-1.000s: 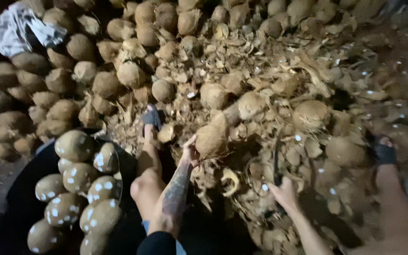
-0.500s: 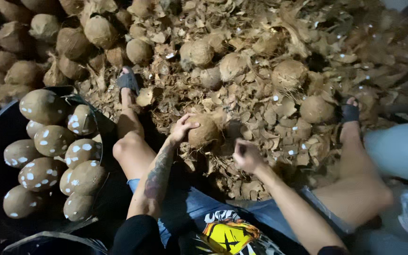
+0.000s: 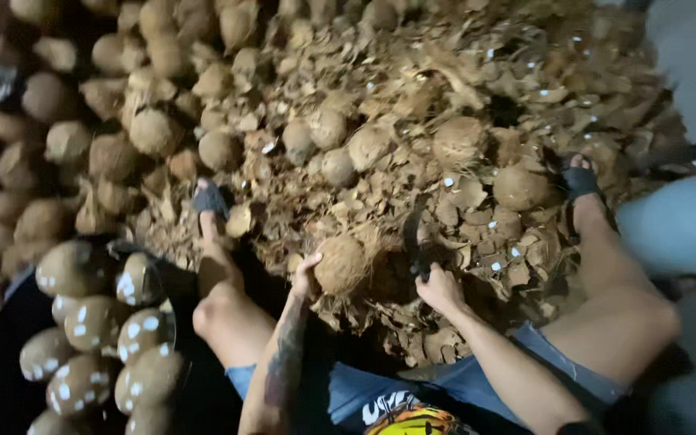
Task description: The person sits on the floor and uses a curved knife to peel the husk off coconuts. They hold each coconut in their left hand and repeatedly strike the husk with the knife in their right hand, rotating the coconut until the husk is removed. The peeled coconuts are placed into a black basin to the left.
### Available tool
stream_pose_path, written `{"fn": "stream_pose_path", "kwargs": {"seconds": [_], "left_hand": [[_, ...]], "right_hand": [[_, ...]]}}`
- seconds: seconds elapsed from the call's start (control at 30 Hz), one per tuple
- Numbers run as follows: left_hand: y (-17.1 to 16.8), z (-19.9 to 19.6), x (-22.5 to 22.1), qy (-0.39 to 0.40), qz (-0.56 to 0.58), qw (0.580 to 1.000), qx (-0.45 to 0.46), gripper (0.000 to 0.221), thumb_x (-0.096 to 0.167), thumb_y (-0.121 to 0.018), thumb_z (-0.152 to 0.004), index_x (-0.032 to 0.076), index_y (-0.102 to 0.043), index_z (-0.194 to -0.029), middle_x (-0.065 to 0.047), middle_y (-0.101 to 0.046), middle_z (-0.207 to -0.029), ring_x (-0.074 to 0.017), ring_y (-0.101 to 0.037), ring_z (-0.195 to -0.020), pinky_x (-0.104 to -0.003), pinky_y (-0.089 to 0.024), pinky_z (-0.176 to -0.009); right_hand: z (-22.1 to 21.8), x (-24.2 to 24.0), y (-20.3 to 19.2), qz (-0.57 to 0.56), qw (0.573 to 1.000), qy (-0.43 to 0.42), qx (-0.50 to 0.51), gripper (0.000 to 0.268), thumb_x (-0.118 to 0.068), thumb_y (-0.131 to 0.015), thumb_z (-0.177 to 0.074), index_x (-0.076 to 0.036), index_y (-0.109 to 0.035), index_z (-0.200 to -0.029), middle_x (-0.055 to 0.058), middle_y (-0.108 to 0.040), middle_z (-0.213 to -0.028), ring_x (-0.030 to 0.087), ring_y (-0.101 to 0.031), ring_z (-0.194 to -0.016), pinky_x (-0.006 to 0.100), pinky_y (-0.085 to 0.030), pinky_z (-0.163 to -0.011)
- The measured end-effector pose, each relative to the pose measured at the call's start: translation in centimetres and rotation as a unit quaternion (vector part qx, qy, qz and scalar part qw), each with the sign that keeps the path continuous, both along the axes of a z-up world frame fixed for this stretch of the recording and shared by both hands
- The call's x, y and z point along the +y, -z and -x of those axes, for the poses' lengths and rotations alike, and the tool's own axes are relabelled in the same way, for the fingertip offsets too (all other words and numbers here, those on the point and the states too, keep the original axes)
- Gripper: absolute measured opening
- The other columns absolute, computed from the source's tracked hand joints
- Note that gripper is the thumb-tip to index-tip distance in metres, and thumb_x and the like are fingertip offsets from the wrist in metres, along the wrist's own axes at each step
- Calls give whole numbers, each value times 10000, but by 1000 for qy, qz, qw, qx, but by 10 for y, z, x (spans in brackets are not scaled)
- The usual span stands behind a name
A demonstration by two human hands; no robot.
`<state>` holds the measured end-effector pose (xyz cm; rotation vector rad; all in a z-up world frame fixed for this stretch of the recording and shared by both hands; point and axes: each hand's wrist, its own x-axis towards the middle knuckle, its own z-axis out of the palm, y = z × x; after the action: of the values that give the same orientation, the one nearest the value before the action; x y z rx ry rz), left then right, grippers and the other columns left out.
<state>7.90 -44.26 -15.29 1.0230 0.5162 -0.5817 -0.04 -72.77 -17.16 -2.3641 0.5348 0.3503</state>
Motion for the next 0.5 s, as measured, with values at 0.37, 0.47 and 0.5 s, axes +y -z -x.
{"fn": "stream_pose_path", "kwargs": {"seconds": [0.37, 0.47, 0.5], "left_hand": [[-17, 17, -24, 306, 5, 925, -225, 860, 222, -874, -611, 170, -556, -1408, -133, -607, -1359, -291, -593, -1279, -460, -448, -1130], [-77, 2, -62, 556, -142, 770, -278, 924, 336, -1026, -644, -10, -544, -1352, -362, -612, -1351, -559, -574, -1303, -683, -391, -1141], [-65, -1, -65, 557, -139, 771, -275, 924, 336, -1026, -644, -10, -544, -1352, -362, -612, -1351, -559, -574, -1303, -683, -391, -1141]], "right_hand": [[-6, 73, -88, -451, 828, 288, -171, 310, -237, -852, -857, -144, -621, -673, -13, -509, -625, 140, -536, -630, 252, -364, -627], [-20, 68, -66, -393, 891, 134, -181, 365, -284, -901, -826, -143, -652, -600, -4, -536, -530, 129, -550, -577, 291, -410, -599], [-19, 68, -66, -392, 892, 136, -178, 365, -284, -901, -826, -143, -652, -600, -4, -536, -530, 129, -550, -577, 291, -410, -599]]}}
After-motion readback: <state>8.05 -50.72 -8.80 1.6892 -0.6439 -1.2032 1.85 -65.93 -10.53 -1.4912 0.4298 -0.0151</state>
